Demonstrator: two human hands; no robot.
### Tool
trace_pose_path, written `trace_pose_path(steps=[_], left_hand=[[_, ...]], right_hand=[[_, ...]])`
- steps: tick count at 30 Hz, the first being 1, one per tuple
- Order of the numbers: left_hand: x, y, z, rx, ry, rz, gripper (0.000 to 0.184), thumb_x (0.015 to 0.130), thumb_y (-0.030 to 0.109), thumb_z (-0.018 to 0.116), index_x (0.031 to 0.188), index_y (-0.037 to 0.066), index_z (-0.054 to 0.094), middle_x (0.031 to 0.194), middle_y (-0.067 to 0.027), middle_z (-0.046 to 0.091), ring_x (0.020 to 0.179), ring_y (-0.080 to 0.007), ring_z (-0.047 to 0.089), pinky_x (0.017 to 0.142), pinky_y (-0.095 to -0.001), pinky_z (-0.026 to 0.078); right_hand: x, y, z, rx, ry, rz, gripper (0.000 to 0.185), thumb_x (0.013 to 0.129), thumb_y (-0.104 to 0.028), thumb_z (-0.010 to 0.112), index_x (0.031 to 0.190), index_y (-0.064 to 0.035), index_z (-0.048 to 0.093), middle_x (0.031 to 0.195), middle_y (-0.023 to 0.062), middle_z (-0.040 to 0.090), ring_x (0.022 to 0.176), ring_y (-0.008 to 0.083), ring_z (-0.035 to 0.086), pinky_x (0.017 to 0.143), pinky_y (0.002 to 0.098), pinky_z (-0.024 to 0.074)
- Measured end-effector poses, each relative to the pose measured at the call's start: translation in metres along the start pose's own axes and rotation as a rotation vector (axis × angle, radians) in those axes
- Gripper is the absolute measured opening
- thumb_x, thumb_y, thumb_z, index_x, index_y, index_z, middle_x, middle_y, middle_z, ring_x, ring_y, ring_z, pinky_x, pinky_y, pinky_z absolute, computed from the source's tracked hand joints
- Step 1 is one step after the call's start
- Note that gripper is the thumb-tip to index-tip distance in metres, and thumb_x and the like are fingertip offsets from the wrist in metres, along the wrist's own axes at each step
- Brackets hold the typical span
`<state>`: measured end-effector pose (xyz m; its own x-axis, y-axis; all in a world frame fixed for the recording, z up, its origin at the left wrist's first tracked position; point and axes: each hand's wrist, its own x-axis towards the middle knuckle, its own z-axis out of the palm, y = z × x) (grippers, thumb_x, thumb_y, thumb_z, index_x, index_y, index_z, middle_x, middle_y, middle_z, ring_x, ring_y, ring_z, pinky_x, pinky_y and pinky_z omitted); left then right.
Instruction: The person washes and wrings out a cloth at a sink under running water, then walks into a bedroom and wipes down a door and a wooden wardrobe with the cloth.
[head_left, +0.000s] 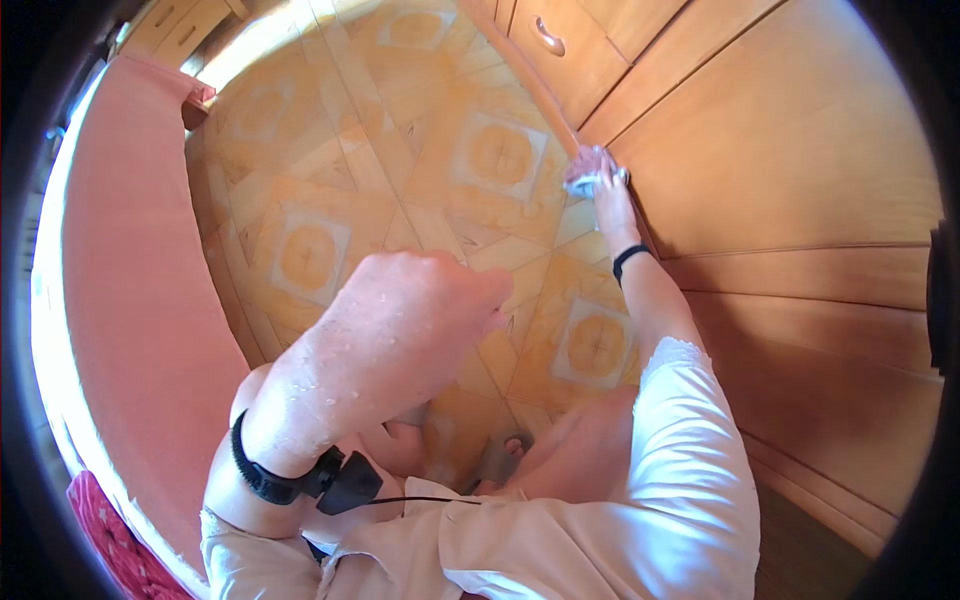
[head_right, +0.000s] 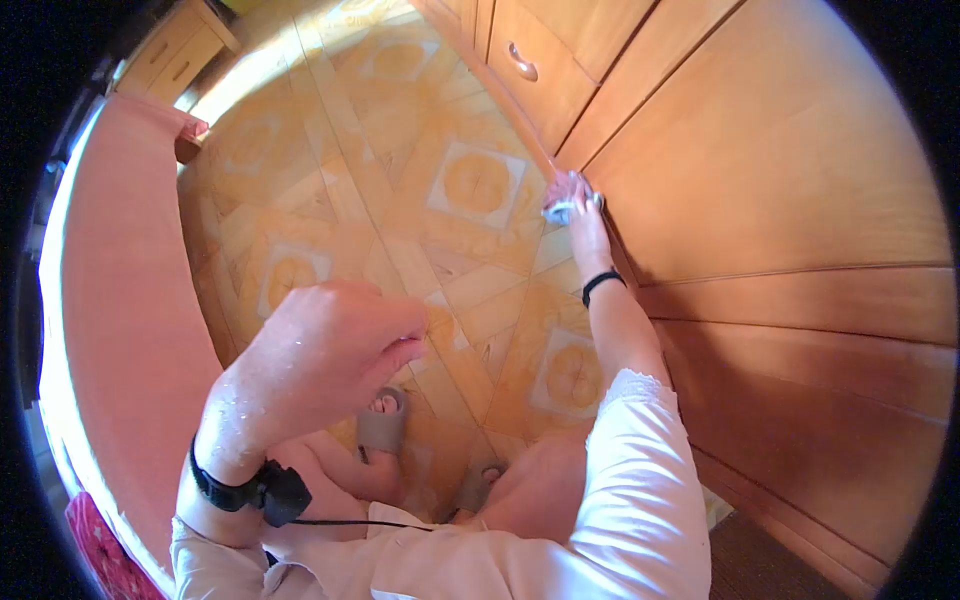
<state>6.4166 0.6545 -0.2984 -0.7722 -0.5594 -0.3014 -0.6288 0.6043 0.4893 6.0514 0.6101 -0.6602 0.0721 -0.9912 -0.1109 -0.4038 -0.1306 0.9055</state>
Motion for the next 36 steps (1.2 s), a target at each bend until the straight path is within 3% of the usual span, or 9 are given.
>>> trace_pose_path(steps=[2,4,15,19,20,22,27,29,36], left_hand=[[0.006,0.003,0.001,0.017,0.027,0.047,0.015,0.094,0.019,0.064,0.087,0.005,0.062,0.076,-0.0187,0.064,0.077,-0.0424,0.064,0.065,-0.0514,0.05],[0.014,0.01,0.006,0.025,0.047,0.085,0.016,0.094,0.019,0.064,0.087,0.005,0.062,0.076,-0.0184,0.064,0.077,-0.0421,0.064,0.065,-0.0514,0.05],[0.087,0.045,0.048,0.128,0.025,0.36,0.019,0.099,0.024,0.063,0.093,0.006,0.062,0.081,-0.0194,0.065,0.082,-0.0428,0.064,0.071,-0.0515,0.052],[0.113,0.064,0.071,0.062,-0.037,0.477,0.02,0.099,0.022,0.064,0.092,0.004,0.061,0.08,-0.0191,0.064,0.082,-0.0414,0.062,0.069,-0.0494,0.049],[0.111,0.061,0.068,0.049,-0.056,0.49,0.02,0.098,0.021,0.065,0.091,0.004,0.06,0.079,-0.0188,0.063,0.081,-0.0406,0.061,0.069,-0.0486,0.048],[0.117,0.069,0.078,0.048,-0.106,0.508,0.019,0.098,0.02,0.065,0.09,0.003,0.06,0.078,-0.0184,0.062,0.079,-0.0396,0.061,0.068,-0.0475,0.047],[0.116,0.076,0.087,0.029,-0.154,0.558,0.018,0.098,0.016,0.065,0.089,0.002,0.059,0.075,-0.0175,0.061,0.074,-0.0365,0.061,0.065,-0.045,0.046],[0.114,0.075,0.09,0.047,-0.192,0.55,0.018,0.098,0.014,0.066,0.088,0.001,0.058,0.073,-0.017,0.061,0.071,-0.0354,0.061,0.064,-0.0441,0.046],[0.11,0.069,0.098,0.109,-0.181,0.512,0.018,0.098,0.015,0.065,0.088,0.001,0.059,0.072,-0.0166,0.061,0.07,-0.035,0.062,0.064,-0.044,0.047]], right_hand=[[-0.022,-0.025,0.022,-0.166,-0.064,-0.202,0.053,0.103,-0.031,0.049,0.153,-0.0117,0.053,0.161,0.0094,0.045,0.153,0.0347,0.03,0.115,0.051,0.032],[-0.042,-0.066,0.051,-0.114,-0.09,-0.129,0.038,0.101,-0.026,0.054,0.133,-0.0133,0.069,0.137,0.0054,0.061,0.133,0.0303,0.046,0.094,0.0485,0.0446],[-0.207,-0.047,0.042,0.492,-0.121,0.086,0.025,0.094,-0.024,0.058,0.112,-0.0094,0.07,0.108,0.0017,0.061,0.117,0.0231,0.054,0.068,0.0297,0.0489],[-0.303,-0.087,0.077,0.897,-0.219,0.282,0.015,0.093,-0.017,0.06,0.103,-0.0107,0.069,0.111,0.0141,0.059,0.077,0.0297,0.07,0.065,0.041,0.0633],[-0.321,-0.073,0.056,0.886,-0.252,0.305,0.015,0.093,-0.017,0.06,0.103,-0.0107,0.069,0.111,0.0141,0.059,0.077,0.0297,0.07,0.065,0.041,0.0633],[-0.362,-0.045,0.018,1.097,-0.475,0.487,0.022,0.092,-0.019,0.062,0.111,-0.0129,0.07,0.115,0.016,0.066,0.113,0.0376,0.063,0.075,0.0444,0.0627],[-0.506,-0.057,0.038,0.96,-0.446,0.435,0.032,0.088,-0.019,0.07,0.12,-0.0136,0.068,0.123,0.0056,0.064,0.12,0.0402,0.058,0.082,0.0485,0.0617],[-0.569,-0.081,0.05,1.014,-0.598,0.646,0.037,0.087,-0.019,0.071,0.124,-0.0167,0.067,0.127,0.0007,0.063,0.123,0.0386,0.057,0.091,0.0508,0.0572],[-0.646,-0.049,0.007,0.772,-0.957,0.741,0.049,0.08,-0.021,0.079,0.127,-0.0207,0.066,0.131,0.0021,0.062,0.121,0.0345,0.061,0.092,0.0507,0.0545]])
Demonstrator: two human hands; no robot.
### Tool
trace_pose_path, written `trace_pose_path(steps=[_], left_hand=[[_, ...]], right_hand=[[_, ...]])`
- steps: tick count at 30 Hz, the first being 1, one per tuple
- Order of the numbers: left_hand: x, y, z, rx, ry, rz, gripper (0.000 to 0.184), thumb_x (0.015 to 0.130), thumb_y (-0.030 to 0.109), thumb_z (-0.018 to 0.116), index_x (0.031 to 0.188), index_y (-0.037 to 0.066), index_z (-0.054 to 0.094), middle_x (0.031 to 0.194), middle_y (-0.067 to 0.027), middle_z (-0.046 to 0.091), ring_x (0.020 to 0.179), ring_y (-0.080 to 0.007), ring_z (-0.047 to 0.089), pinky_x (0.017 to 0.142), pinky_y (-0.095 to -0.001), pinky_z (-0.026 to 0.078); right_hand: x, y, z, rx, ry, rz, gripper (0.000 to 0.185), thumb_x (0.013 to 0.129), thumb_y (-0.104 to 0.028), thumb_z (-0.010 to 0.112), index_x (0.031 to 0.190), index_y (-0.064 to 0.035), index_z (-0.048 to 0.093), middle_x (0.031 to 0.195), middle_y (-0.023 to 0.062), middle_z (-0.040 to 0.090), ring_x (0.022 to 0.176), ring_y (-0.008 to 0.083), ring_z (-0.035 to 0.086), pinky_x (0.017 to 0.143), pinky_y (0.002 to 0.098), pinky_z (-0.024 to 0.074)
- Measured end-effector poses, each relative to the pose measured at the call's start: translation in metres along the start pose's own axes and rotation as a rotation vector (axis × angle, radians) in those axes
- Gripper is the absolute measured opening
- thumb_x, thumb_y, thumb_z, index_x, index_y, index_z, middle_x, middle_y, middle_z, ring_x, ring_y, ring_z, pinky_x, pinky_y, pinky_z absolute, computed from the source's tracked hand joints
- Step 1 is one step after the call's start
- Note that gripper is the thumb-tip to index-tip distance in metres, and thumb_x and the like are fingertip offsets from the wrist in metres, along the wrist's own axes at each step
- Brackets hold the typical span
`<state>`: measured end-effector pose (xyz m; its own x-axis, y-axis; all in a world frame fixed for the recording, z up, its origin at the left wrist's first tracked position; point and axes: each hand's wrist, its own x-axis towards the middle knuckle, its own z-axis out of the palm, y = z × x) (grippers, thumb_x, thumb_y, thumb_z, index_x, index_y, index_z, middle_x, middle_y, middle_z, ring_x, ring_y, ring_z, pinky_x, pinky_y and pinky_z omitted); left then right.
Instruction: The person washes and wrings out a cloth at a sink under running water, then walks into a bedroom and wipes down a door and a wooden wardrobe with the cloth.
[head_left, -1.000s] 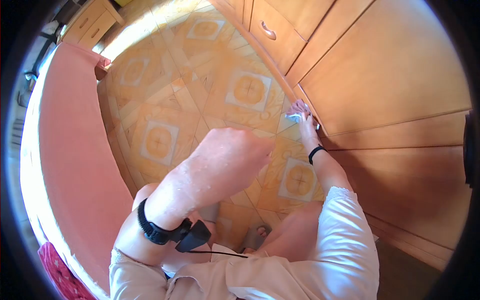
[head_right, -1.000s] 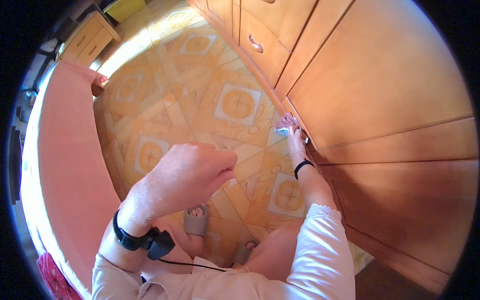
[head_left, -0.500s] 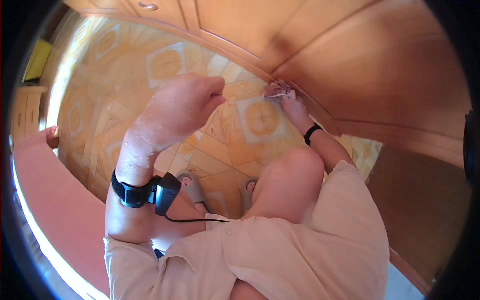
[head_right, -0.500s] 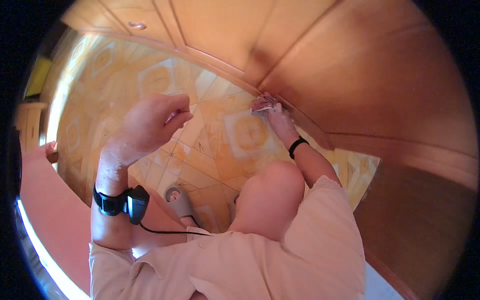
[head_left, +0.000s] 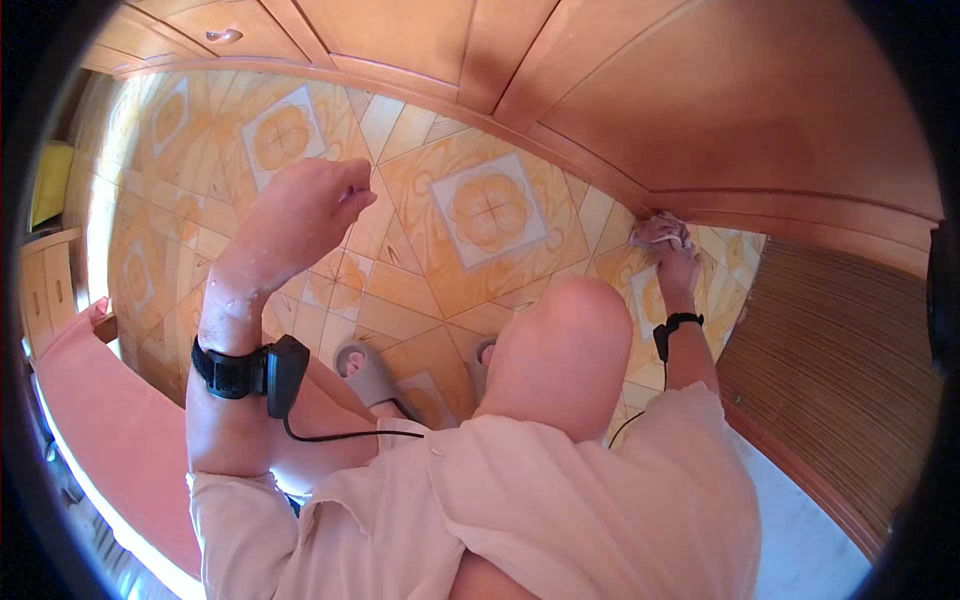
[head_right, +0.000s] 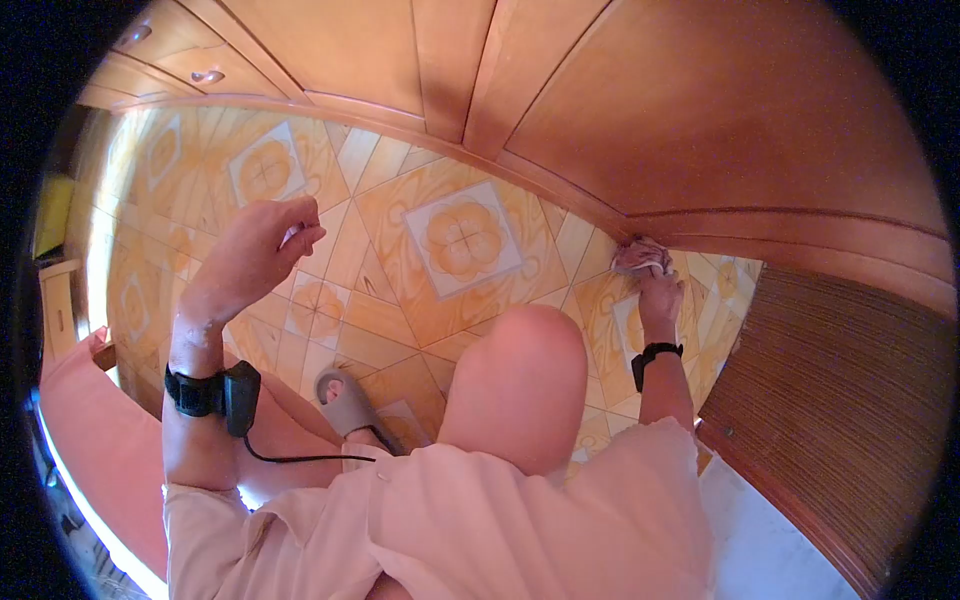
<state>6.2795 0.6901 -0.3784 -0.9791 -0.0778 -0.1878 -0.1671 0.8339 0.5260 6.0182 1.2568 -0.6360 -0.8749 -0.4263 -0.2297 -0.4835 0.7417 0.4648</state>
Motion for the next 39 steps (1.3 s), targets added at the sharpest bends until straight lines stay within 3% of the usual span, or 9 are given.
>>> trace_pose_path(steps=[1,3,7,13,18,23,27,32,39], left_hand=[[0.001,-0.001,0.0,0.007,0.014,0.002,0.018,0.098,0.016,0.065,0.089,0.002,0.059,0.072,-0.0166,0.061,0.07,-0.035,0.062,0.064,-0.0441,0.047],[-0.001,-0.002,-0.003,0.024,0.047,-0.009,0.018,0.098,0.016,0.065,0.089,0.002,0.059,0.072,-0.0166,0.062,0.07,-0.0349,0.063,0.065,-0.0442,0.047],[-0.006,0.002,-0.011,0.035,0.031,-0.061,0.019,0.098,0.019,0.065,0.089,0.003,0.06,0.076,-0.0174,0.063,0.077,-0.0372,0.063,0.067,-0.046,0.048],[0.002,-0.016,-0.009,-0.001,0.097,0.029,0.022,0.097,0.023,0.063,0.088,0.002,0.061,0.08,-0.0196,0.064,0.082,-0.0406,0.062,0.071,-0.0493,0.048],[0.008,-0.038,-0.018,-0.095,0.128,0.018,0.022,0.097,0.022,0.061,0.088,0.002,0.063,0.082,-0.0197,0.065,0.082,-0.0407,0.063,0.072,-0.0497,0.049],[0.007,-0.046,-0.032,-0.212,0.224,-0.116,0.024,0.098,0.024,0.059,0.09,0.002,0.065,0.086,-0.0193,0.07,0.085,-0.0397,0.067,0.073,-0.0476,0.053],[0.01,-0.061,-0.039,-0.238,0.371,-0.189,0.024,0.098,0.025,0.058,0.093,0.003,0.067,0.09,-0.0197,0.072,0.089,-0.0396,0.069,0.077,-0.0472,0.055],[0.011,-0.074,-0.043,-0.198,0.43,-0.238,0.024,0.095,0.025,0.059,0.1,0.007,0.073,0.098,-0.0193,0.074,0.096,-0.0393,0.071,0.083,-0.049,0.056],[0.022,-0.094,-0.048,-0.241,0.337,-0.264,0.024,0.091,0.026,0.061,0.1,0.01,0.077,0.101,-0.0168,0.076,0.101,-0.0354,0.073,0.086,-0.047,0.059]], right_hand=[[-0.008,-0.001,-0.01,-0.002,-0.001,-0.002,0.049,0.08,-0.021,0.079,0.127,-0.0207,0.066,0.131,0.0021,0.062,0.121,0.0345,0.061,0.092,0.0507,0.0545],[-0.008,-0.017,-0.036,0.333,-0.021,0.334,0.039,0.086,-0.026,0.074,0.123,-0.0168,0.069,0.134,0.0082,0.065,0.122,0.0343,0.063,0.093,0.0507,0.0554],[0.045,-0.073,-0.062,0.428,-0.298,0.393,0.033,0.094,-0.032,0.064,0.12,-0.0116,0.07,0.131,0.0167,0.069,0.12,0.0347,0.067,0.095,0.0515,0.0553],[0.113,-0.178,-0.111,0.441,0.059,-0.046,0.042,0.1,-0.036,0.054,0.127,-0.0073,0.067,0.121,0.0201,0.072,0.104,0.0393,0.072,0.09,0.0525,0.0569],[0.127,-0.236,-0.255,0.721,0.125,-0.488,0.051,0.097,-0.036,0.059,0.14,-0.0094,0.059,0.122,0.025,0.07,0.103,0.0469,0.069,0.093,0.0553,0.0551],[0.12,-0.281,-0.417,0.489,0.639,-0.621,0.056,0.09,-0.032,0.073,0.142,-0.023,0.056,0.123,0.013,0.066,0.082,0.0332,0.073,0.076,0.0515,0.0596],[0.124,-0.281,-0.5,0.308,1.245,-0.544,0.063,0.091,-0.035,0.073,0.151,-0.0341,0.052,0.131,0.0042,0.062,0.083,0.0248,0.069,0.069,0.0417,0.0491],[0.142,-0.287,-0.448,-0.109,1.07,-0.665,0.062,0.091,-0.027,0.07,0.151,-0.0315,0.054,0.132,0.0012,0.062,0.092,0.0224,0.062,0.076,0.0402,0.0462],[0.134,-0.294,-0.424,-0.131,0.562,-0.845,0.059,0.078,-0.019,0.077,0.136,-0.0235,0.065,0.121,0.0034,0.065,0.099,0.0257,0.063,0.085,0.0422,0.0442]])
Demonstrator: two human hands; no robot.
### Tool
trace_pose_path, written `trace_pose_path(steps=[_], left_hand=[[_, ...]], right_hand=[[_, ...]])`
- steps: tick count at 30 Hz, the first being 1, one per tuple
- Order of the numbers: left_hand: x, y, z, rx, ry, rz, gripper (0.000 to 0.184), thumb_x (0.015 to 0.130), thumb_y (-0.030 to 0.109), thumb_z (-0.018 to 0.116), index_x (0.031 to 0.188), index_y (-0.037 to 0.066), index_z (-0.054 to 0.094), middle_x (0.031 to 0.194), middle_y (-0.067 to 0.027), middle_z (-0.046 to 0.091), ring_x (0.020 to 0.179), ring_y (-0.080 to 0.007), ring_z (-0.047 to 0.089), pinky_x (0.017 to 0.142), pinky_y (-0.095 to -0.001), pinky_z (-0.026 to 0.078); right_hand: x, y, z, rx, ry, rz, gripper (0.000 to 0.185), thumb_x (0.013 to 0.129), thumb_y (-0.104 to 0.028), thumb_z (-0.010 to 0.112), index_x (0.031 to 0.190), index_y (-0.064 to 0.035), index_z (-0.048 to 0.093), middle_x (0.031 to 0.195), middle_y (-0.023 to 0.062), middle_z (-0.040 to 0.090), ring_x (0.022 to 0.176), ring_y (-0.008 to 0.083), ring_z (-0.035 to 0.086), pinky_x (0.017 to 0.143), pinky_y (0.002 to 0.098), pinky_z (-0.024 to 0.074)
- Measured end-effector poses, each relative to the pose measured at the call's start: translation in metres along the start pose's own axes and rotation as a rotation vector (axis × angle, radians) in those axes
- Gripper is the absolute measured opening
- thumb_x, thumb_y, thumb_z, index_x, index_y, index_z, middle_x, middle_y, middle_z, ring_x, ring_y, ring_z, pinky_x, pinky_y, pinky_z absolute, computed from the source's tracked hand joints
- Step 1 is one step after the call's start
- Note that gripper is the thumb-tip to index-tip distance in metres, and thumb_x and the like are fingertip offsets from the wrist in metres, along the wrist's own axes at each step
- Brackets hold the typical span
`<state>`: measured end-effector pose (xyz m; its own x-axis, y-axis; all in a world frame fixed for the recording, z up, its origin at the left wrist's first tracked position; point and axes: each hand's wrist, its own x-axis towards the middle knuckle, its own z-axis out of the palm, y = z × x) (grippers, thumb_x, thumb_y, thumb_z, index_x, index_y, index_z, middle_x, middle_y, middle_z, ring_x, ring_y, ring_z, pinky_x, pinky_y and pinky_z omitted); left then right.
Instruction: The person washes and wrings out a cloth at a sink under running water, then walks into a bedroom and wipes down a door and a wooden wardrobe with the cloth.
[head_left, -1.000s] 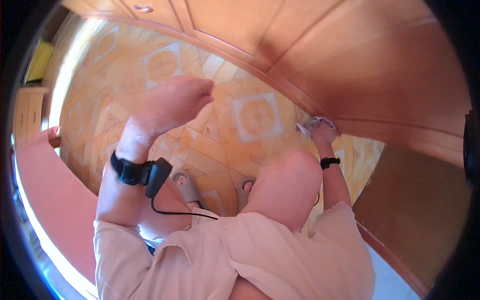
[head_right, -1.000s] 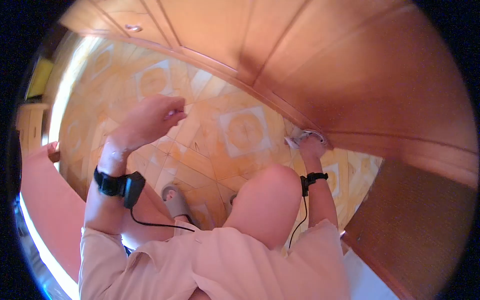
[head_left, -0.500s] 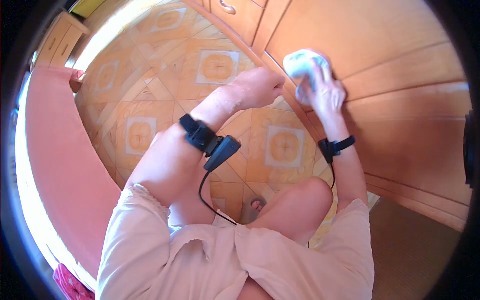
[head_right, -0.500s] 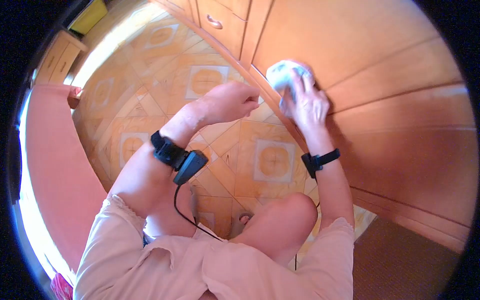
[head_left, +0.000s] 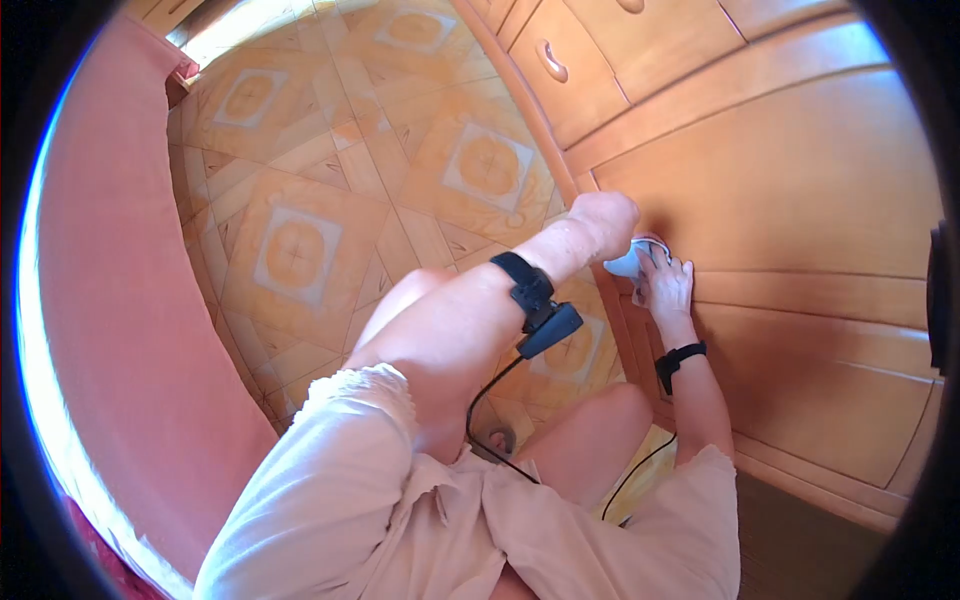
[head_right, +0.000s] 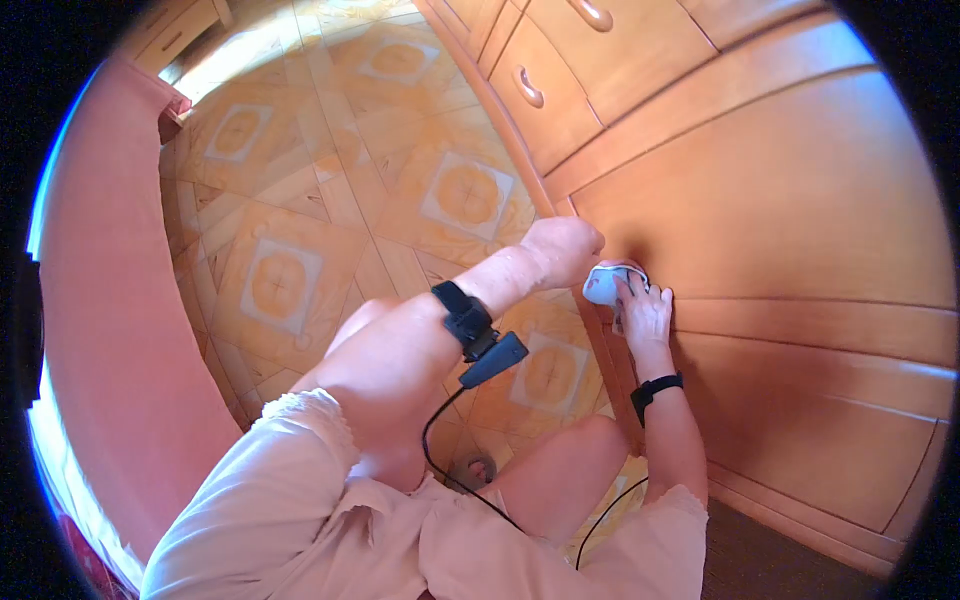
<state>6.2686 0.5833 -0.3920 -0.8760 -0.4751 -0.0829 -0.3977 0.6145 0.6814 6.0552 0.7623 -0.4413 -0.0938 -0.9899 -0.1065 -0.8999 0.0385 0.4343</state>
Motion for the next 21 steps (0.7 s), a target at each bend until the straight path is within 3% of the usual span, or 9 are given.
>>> trace_pose_path(steps=[1,4,6,7,9,12,16,18,21], left_hand=[[-0.015,0.004,-0.002,-0.021,0.021,0.003,0.025,0.091,0.026,0.061,0.099,0.01,0.077,0.102,-0.0167,0.076,0.101,-0.0352,0.073,0.086,-0.0471,0.059],[-0.002,-0.012,0.001,-0.117,0.126,-0.071,0.023,0.091,0.026,0.061,0.099,0.011,0.077,0.103,-0.0157,0.076,0.101,-0.0354,0.073,0.086,-0.0473,0.059],[-0.001,-0.022,-0.009,-0.192,0.183,-0.091,0.024,0.092,0.026,0.061,0.099,0.011,0.077,0.103,-0.0166,0.076,0.101,-0.0365,0.073,0.087,-0.0477,0.058],[0.002,-0.029,-0.009,-0.258,0.279,-0.128,0.025,0.092,0.027,0.06,0.1,0.011,0.077,0.102,-0.0176,0.076,0.1,-0.0371,0.073,0.088,-0.0481,0.058],[-0.001,-0.041,0.002,-0.438,0.445,-0.187,0.027,0.093,0.029,0.06,0.099,0.008,0.076,0.101,-0.02,0.075,0.099,-0.0387,0.072,0.088,-0.0491,0.057],[0.001,-0.086,0.002,-0.5,0.449,-0.309,0.025,0.094,0.027,0.061,0.098,0.007,0.076,0.096,-0.0176,0.077,0.095,-0.0361,0.073,0.086,-0.0475,0.057],[0.011,-0.106,-0.009,-0.688,0.572,-0.446,0.025,0.096,0.025,0.059,0.097,0.005,0.075,0.089,-0.0135,0.078,0.089,-0.0308,0.075,0.083,-0.0438,0.058],[0.018,-0.115,-0.011,-0.8,0.638,-0.427,0.026,0.097,0.025,0.06,0.096,0.003,0.074,0.082,-0.0101,0.078,0.082,-0.0249,0.076,0.078,-0.0402,0.058],[0.002,-0.122,-0.04,-0.917,0.665,-0.438,0.025,0.099,0.024,0.062,0.094,0.002,0.073,0.081,-0.0083,0.078,0.075,-0.0184,0.074,0.073,-0.0361,0.057]], right_hand=[[-0.003,-0.002,-0.011,-0.061,0.015,-0.036,0.048,0.086,-0.021,0.07,0.133,-0.024,0.066,0.119,0.0007,0.065,0.104,0.0236,0.062,0.086,0.0421,0.0425],[0.042,-0.001,-0.057,-0.279,0.086,0.036,0.042,0.092,-0.025,0.064,0.133,-0.0261,0.066,0.123,-0.0009,0.065,0.109,0.0216,0.059,0.087,0.0428,0.0416],[0.074,0.01,-0.124,-0.401,0.241,0.109,0.05,0.095,-0.037,0.063,0.143,-0.027,0.061,0.133,-0.0022,0.065,0.11,0.0199,0.055,0.091,0.0426,0.0397],[0.088,0.008,-0.173,-0.417,0.213,0.169,0.052,0.096,-0.041,0.063,0.145,-0.0258,0.06,0.137,-0.0019,0.064,0.12,0.0214,0.054,0.096,0.0434,0.0388],[0.097,0.019,-0.239,-0.528,0.489,0.182,0.055,0.095,-0.039,0.066,0.147,-0.0231,0.058,0.143,0.002,0.06,0.137,0.0241,0.049,0.106,0.0459,0.0367],[0.112,0.032,-0.289,-0.526,0.592,0.186,0.059,0.095,-0.032,0.066,0.151,-0.02,0.054,0.149,0.0094,0.056,0.15,0.0277,0.038,0.116,0.0497,0.0323],[0.125,0.043,-0.263,-0.462,0.512,0.056,0.063,0.093,-0.024,0.065,0.154,-0.0185,0.049,0.149,0.0153,0.054,0.152,0.0307,0.035,0.122,0.0505,0.0281],[0.138,0.045,-0.202,-0.438,0.458,-0.108,0.064,0.093,-0.02,0.064,0.155,-0.0183,0.048,0.151,0.0179,0.051,0.152,0.0333,0.035,0.125,0.0502,0.0261],[0.168,0.009,-0.132,-0.392,0.293,-0.137,0.064,0.091,-0.02,0.065,0.153,-0.0164,0.05,0.154,0.0179,0.048,0.153,0.0336,0.033,0.126,0.0498,0.0244]])
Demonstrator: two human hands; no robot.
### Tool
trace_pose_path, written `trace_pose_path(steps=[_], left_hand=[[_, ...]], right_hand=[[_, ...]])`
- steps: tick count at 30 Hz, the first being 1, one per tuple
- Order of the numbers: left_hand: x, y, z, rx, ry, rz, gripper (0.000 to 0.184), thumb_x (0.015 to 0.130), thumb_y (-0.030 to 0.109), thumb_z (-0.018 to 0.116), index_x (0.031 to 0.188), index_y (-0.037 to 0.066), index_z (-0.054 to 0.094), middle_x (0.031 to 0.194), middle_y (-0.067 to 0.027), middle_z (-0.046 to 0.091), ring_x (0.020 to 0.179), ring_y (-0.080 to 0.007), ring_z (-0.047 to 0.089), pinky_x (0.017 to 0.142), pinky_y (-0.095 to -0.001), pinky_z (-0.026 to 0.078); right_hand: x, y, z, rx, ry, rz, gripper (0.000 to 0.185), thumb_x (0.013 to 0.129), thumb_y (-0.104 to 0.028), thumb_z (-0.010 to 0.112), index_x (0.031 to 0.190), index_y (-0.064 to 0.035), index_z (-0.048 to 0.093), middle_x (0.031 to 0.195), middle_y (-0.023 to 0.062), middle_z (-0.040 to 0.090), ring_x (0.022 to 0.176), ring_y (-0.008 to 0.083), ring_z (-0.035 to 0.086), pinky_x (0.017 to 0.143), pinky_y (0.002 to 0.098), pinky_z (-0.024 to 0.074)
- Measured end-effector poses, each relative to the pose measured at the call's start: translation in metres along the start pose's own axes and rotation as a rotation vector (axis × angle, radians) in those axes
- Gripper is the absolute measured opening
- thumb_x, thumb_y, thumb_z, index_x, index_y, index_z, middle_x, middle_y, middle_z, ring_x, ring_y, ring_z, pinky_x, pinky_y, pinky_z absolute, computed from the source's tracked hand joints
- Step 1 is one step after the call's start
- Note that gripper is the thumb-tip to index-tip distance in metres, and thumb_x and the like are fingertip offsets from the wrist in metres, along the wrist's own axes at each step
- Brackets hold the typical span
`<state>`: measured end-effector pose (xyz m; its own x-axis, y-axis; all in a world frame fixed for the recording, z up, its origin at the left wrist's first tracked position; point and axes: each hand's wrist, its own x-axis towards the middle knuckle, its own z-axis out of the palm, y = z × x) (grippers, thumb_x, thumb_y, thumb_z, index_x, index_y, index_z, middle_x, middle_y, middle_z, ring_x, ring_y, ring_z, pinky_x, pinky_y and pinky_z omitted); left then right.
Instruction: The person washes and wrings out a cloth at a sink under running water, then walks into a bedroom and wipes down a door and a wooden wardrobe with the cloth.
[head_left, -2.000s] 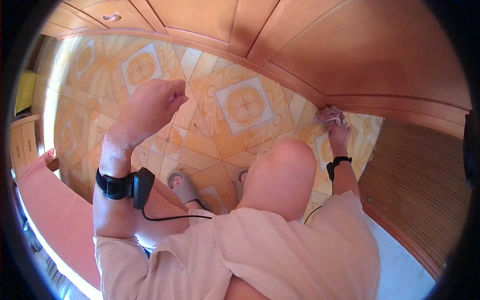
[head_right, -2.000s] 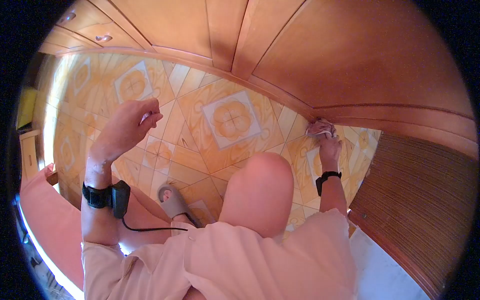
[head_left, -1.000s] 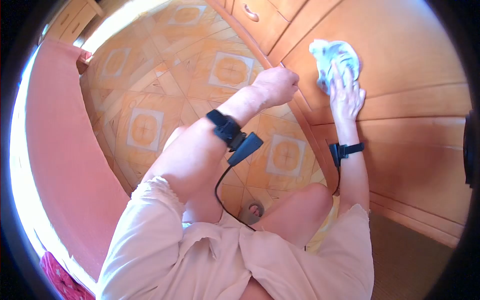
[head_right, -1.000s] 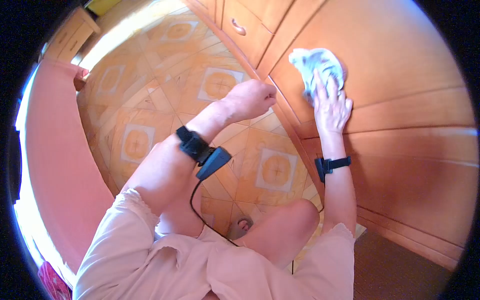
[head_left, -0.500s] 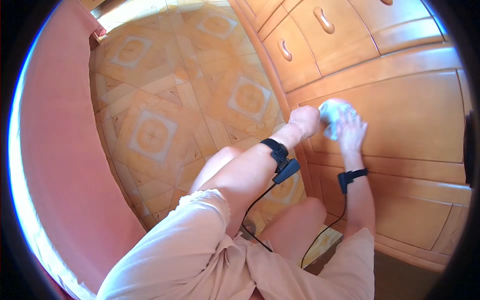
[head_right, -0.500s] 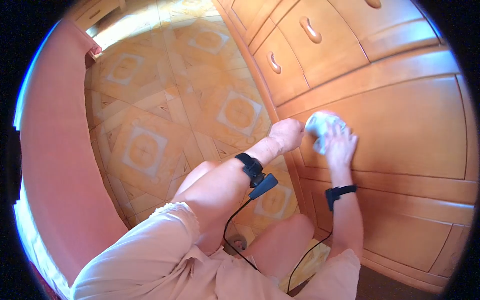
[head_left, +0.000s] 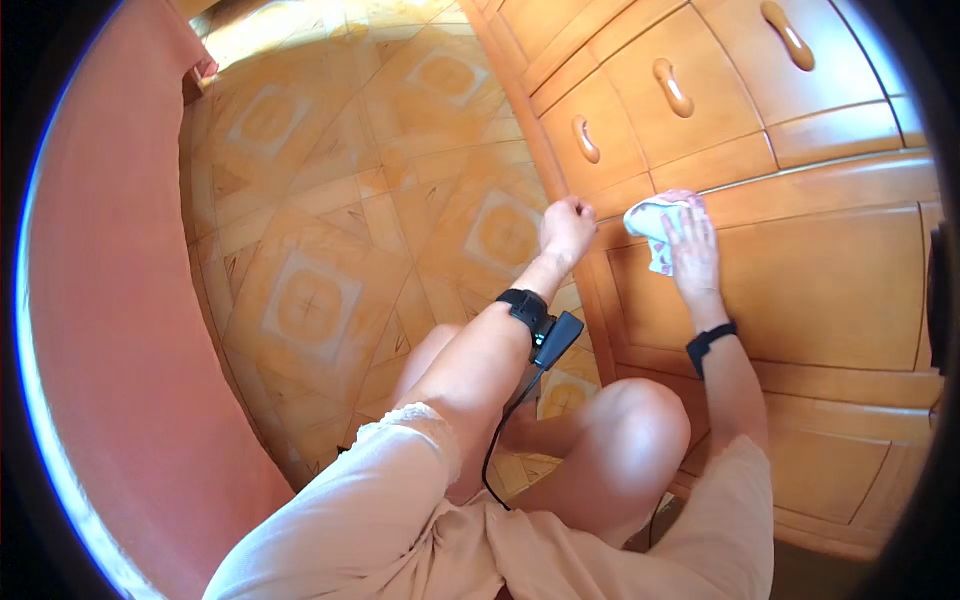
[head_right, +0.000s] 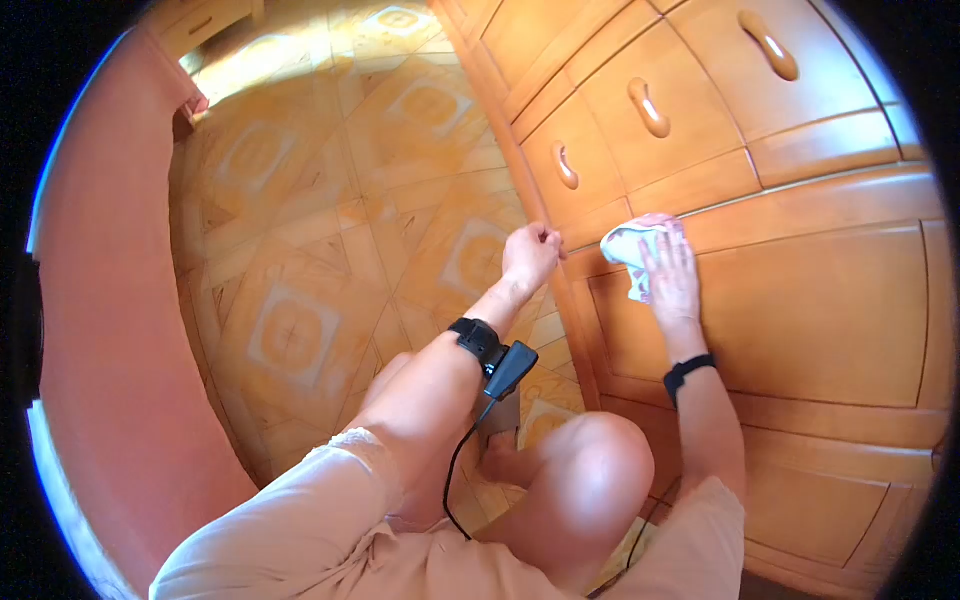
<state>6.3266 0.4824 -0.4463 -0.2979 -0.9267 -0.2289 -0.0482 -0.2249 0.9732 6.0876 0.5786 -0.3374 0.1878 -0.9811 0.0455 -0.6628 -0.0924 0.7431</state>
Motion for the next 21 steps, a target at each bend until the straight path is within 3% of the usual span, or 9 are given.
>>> trace_pose_path(steps=[3,7,9,11,12,13,16,19,21], left_hand=[[0.006,0.023,-0.03,-0.143,0.083,0.032,0.023,0.101,0.021,0.063,0.093,0.002,0.072,0.08,-0.0077,0.078,0.069,-0.0131,0.07,0.067,-0.0313,0.055],[0.029,0.023,-0.087,-0.274,0.162,0.131,0.02,0.103,0.019,0.062,0.098,0.001,0.07,0.081,-0.007,0.075,0.068,-0.0108,0.064,0.062,-0.0271,0.051],[0.029,0.032,-0.119,-0.301,0.226,0.061,0.018,0.104,0.018,0.061,0.1,0.002,0.069,0.083,-0.0062,0.074,0.068,-0.0097,0.061,0.062,-0.0256,0.05],[0.03,0.032,-0.147,-0.331,0.288,0.052,0.018,0.104,0.018,0.062,0.101,0.002,0.069,0.086,-0.006,0.074,0.067,-0.0085,0.059,0.062,-0.024,0.048],[0.025,0.038,-0.158,-0.322,0.321,0.052,0.018,0.104,0.019,0.061,0.101,0.003,0.069,0.087,-0.0057,0.074,0.068,-0.008,0.058,0.063,-0.0237,0.048],[0.02,0.043,-0.169,-0.314,0.352,0.054,0.019,0.105,0.019,0.061,0.102,0.003,0.069,0.088,-0.0055,0.074,0.069,-0.0075,0.058,0.063,-0.0233,0.047],[0.018,0.04,-0.193,-0.225,0.409,0.093,0.02,0.105,0.021,0.062,0.104,0.003,0.071,0.089,-0.0032,0.073,0.074,-0.0064,0.059,0.069,-0.0227,0.048],[0.007,0.046,-0.211,-0.063,0.511,0.068,0.022,0.105,0.023,0.062,0.107,0.003,0.072,0.09,-0.0008,0.072,0.077,-0.0055,0.058,0.075,-0.0218,0.048],[-0.001,0.044,-0.215,0.038,0.557,0.025,0.022,0.106,0.023,0.061,0.107,0.004,0.072,0.088,-0.0003,0.07,0.079,-0.0054,0.059,0.076,-0.0219,0.049]], right_hand=[[0.033,-0.039,0.029,0.067,-0.091,-0.083,0.057,0.089,-0.021,0.067,0.145,-0.0138,0.058,0.153,0.0169,0.048,0.154,0.033,0.03,0.127,0.0491,0.0225],[0.107,-0.086,0.068,0.114,-0.201,-0.261,0.042,0.077,-0.031,0.08,0.115,-0.0143,0.075,0.141,0.0117,0.055,0.142,0.0294,0.042,0.118,0.0438,0.0319],[0.154,-0.115,0.083,0.083,-0.328,-0.233,0.043,0.073,-0.034,0.082,0.11,-0.0153,0.076,0.133,0.0098,0.059,0.133,0.0276,0.046,0.112,0.0424,0.0351],[0.195,-0.143,0.093,0.19,-0.223,-0.15,0.044,0.074,-0.035,0.081,0.113,-0.0149,0.076,0.13,0.0085,0.062,0.131,0.0271,0.047,0.112,0.0436,0.0344],[0.211,-0.153,0.112,0.15,0.141,-0.192,0.05,0.076,-0.038,0.08,0.118,-0.0132,0.073,0.131,0.0094,0.062,0.132,0.0271,0.047,0.111,0.0436,0.0343],[0.237,-0.168,0.124,0.141,0.058,-0.21,0.05,0.083,-0.033,0.075,0.127,-0.0099,0.069,0.136,0.0119,0.06,0.137,0.0286,0.045,0.112,0.0459,0.0334],[0.287,-0.179,0.161,0.199,0.313,-0.087,0.029,0.088,-0.022,0.07,0.113,-0.0081,0.068,0.139,0.0163,0.057,0.139,0.0354,0.046,0.113,0.0456,0.0342],[0.348,-0.201,0.234,0.154,0.197,-0.033,0.03,0.094,-0.021,0.065,0.121,-0.006,0.068,0.133,0.0144,0.064,0.138,0.0369,0.046,0.108,0.0491,0.0389],[0.367,-0.227,0.248,1.404,0.153,0.393,0.04,0.099,-0.026,0.059,0.136,-0.0116,0.065,0.128,0.0031,0.067,0.114,0.0309,0.057,0.097,0.0452,0.0421]])
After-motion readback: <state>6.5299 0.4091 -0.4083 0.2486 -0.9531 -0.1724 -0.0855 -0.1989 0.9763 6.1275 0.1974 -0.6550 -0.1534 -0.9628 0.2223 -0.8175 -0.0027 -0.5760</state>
